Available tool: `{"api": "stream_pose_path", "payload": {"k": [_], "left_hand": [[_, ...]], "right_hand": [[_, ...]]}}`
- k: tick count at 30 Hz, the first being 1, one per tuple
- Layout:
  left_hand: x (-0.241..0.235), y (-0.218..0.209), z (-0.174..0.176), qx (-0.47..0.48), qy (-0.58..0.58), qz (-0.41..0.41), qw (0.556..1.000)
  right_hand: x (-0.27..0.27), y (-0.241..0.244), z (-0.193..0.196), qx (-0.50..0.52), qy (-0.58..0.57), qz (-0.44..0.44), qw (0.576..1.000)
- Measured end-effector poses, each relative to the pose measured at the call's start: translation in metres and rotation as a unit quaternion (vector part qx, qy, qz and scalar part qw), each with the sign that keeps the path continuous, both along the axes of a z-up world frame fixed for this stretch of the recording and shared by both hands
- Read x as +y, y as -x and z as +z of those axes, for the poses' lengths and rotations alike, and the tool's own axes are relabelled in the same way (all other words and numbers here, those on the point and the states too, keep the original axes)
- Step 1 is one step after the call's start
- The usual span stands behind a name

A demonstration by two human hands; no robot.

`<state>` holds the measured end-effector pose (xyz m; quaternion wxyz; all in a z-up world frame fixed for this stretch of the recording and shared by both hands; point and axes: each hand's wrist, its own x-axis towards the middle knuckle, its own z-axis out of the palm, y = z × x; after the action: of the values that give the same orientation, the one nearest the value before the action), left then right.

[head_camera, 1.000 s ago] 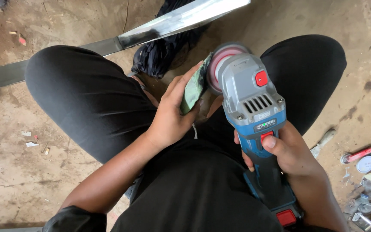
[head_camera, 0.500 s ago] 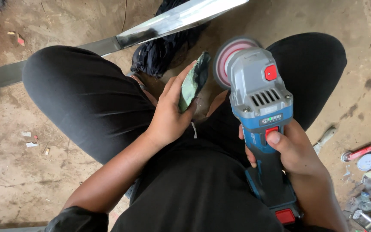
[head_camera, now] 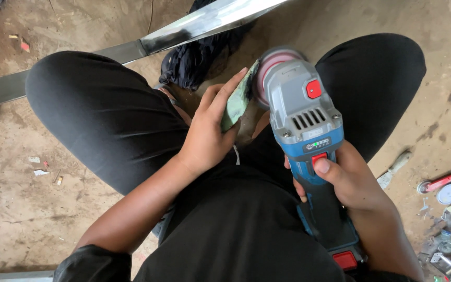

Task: Grinding the edges and surfaces of a metal frame using a handheld angle grinder to achieve a smooth finish.

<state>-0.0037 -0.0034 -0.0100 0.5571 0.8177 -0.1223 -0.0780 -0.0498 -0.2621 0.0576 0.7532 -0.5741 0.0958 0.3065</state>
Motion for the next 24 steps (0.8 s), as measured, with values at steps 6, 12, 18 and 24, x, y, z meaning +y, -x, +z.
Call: {"api": "stream_pose_path", "payload": {"k": [6,12,18,24], "left_hand": [[0.006,-0.004,-0.007,-0.008,-0.018,0.002,1.000],[0.015,-0.010,-0.006,-0.050,-0.069,-0.010,0.996],[0.016,-0.012,-0.006,-0.045,-0.069,-0.024,0.996],[0.016,-0.013,-0.005,-0.061,-0.083,-0.021,0.994]], "right_hand": [[-0.002,0.001,0.002,-0.039,-0.024,-0.004,0.999],[-0.005,0.002,0.002,-0.060,-0.010,-0.007,0.998],[-0.004,0.001,0.000,-0.055,0.002,0.002,0.998],[-0.004,0.001,0.002,-0.052,0.003,0.003,0.999]]}}
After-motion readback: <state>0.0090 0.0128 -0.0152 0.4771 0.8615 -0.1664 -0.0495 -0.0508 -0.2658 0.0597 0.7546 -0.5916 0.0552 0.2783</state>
